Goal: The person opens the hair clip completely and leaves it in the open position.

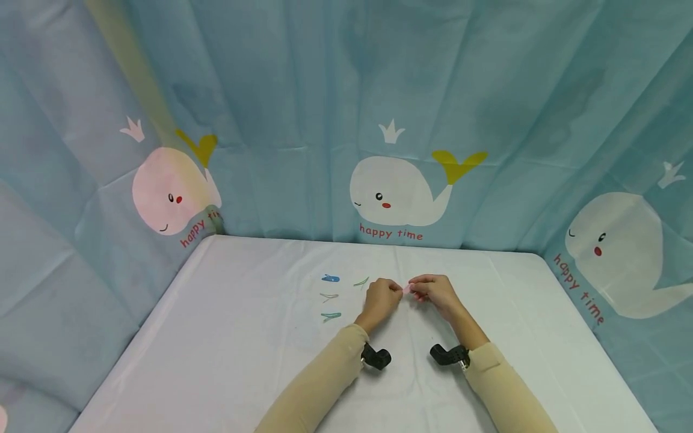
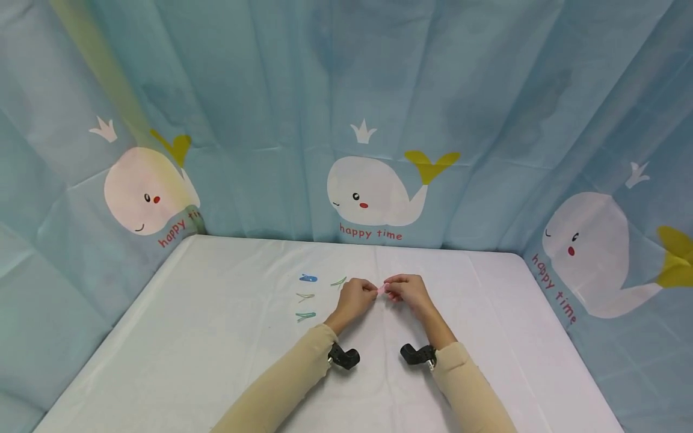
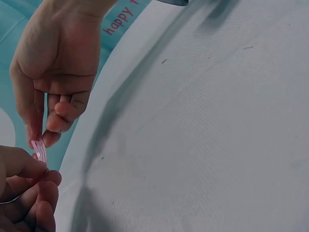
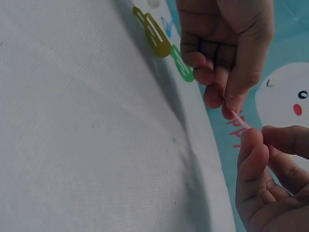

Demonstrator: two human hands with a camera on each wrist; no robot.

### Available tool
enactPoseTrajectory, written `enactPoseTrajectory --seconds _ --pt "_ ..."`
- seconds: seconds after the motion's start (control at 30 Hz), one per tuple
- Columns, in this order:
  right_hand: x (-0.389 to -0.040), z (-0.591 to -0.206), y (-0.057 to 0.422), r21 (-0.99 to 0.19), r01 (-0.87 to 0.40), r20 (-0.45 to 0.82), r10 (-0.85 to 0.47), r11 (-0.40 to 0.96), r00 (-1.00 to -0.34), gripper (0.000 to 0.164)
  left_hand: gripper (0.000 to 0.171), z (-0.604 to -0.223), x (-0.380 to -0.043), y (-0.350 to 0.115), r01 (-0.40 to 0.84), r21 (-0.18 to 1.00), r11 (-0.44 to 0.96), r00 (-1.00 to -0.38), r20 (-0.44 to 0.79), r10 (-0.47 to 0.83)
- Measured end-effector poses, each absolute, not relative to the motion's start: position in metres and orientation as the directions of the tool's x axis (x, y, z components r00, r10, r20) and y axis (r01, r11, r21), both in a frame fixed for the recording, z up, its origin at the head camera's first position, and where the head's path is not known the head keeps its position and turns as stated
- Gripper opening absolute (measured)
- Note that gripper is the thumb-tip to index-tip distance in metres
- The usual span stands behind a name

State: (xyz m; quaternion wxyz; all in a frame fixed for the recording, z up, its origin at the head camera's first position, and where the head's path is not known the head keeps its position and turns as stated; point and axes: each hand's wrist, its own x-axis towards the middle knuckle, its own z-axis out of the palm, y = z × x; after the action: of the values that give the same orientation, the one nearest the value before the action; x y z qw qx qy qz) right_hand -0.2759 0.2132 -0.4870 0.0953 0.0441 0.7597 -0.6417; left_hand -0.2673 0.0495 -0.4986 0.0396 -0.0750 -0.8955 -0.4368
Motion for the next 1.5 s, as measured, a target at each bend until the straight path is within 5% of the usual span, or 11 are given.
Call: enactPoseTrajectory --seconds 0.23,0.57,1.5 --pt "-0.272 -0.487 0.216 -0.985 0.120 -0.136 -0.127 0.124 -0.982 0.022 0.009 -0.499 -0.271 0.041 0.162 0.842 0.515 -0.986 0.115 0.122" --pt "-0.270 -0.481 0.213 -0.969 0.223 -0.234 -0.110 0.105 -0.966 0.032 0.012 -0.492 -0.271 0.030 0.031 0.954 0.299 -0.986 -0.020 0.165" --pt "-0.255 -0.481 0.209 -0.965 0.258 -0.247 -0.161 -0.047 -0.955 0.027 0.022 -0.494 -0.264 0.017 -0.182 0.983 -0.021 -0.944 -0.169 0.283"
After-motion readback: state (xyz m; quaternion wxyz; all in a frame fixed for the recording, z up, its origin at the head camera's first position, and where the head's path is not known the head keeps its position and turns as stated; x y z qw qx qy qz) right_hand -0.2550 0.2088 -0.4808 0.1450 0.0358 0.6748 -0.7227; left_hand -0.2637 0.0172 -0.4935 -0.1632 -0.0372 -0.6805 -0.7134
